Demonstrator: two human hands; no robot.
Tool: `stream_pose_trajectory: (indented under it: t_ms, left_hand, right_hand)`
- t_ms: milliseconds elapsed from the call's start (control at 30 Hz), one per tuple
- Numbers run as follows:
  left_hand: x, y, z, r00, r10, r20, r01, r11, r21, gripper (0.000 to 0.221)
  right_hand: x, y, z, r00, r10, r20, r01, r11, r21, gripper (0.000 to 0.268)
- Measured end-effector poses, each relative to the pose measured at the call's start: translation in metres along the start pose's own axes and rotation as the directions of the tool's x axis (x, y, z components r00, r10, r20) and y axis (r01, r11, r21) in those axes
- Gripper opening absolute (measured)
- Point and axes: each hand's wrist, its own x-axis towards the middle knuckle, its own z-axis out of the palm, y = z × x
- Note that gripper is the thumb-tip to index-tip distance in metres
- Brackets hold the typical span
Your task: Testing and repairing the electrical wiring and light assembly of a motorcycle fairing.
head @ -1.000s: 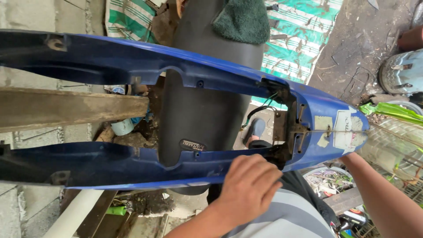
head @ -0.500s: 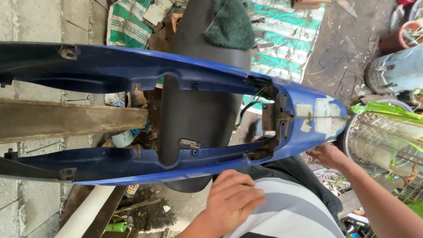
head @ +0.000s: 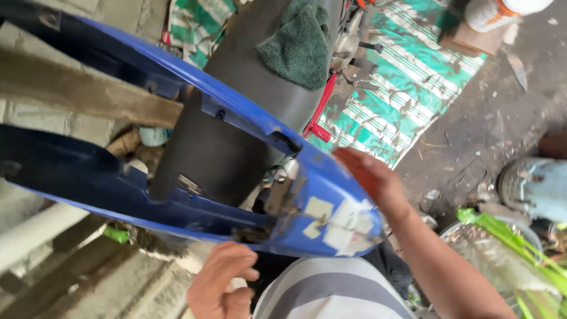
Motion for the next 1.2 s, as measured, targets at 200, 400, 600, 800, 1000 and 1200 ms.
stream_pose_trajectory:
  t_ms: [200,400,600,800,1000,1200]
  left_hand:
    - [-0.059,0.015,-0.026,0.677,-0.672,0.299,0.649,0.737,0.188,0.062]
    - [-0.064,0.020,-0.006,0.692,-0.646,0.324,0.632,0.758,0.162,0.058]
    - [-0.059,0.049,0.036,0.811,-0.579,0.082,0.567,0.813,0.130,0.054]
    - [-0.029,0.072,0.059,0.795,-0.578,-0.187,0.606,0.775,0.178,0.037]
    - [-0.019,0.034,0.038,0.910,-0.362,-0.203,0.398,0.900,0.180,0.036]
    - [-0.007,-0.014,-0.016,0.975,-0.195,-0.106,0.201,0.978,0.052,0.035]
  right_hand:
    - [0.058,-0.003,0.016,0.847,-0.042,0.530,-0.202,0.896,0.396,0.066]
    - [0.080,0.007,-0.007,0.806,0.050,0.590,-0.345,0.850,0.399,0.064]
    - [0.092,-0.007,-0.008,0.798,0.122,0.591,-0.344,0.896,0.280,0.066]
    - [0.104,-0.010,-0.036,0.852,0.281,0.441,-0.334,0.941,0.045,0.081]
    - [0.094,-0.003,-0.079,0.917,0.336,0.214,-0.330,0.942,-0.068,0.070]
    - [0.064,0.012,-0.070,0.951,0.279,0.132,-0.290,0.954,0.076,0.067]
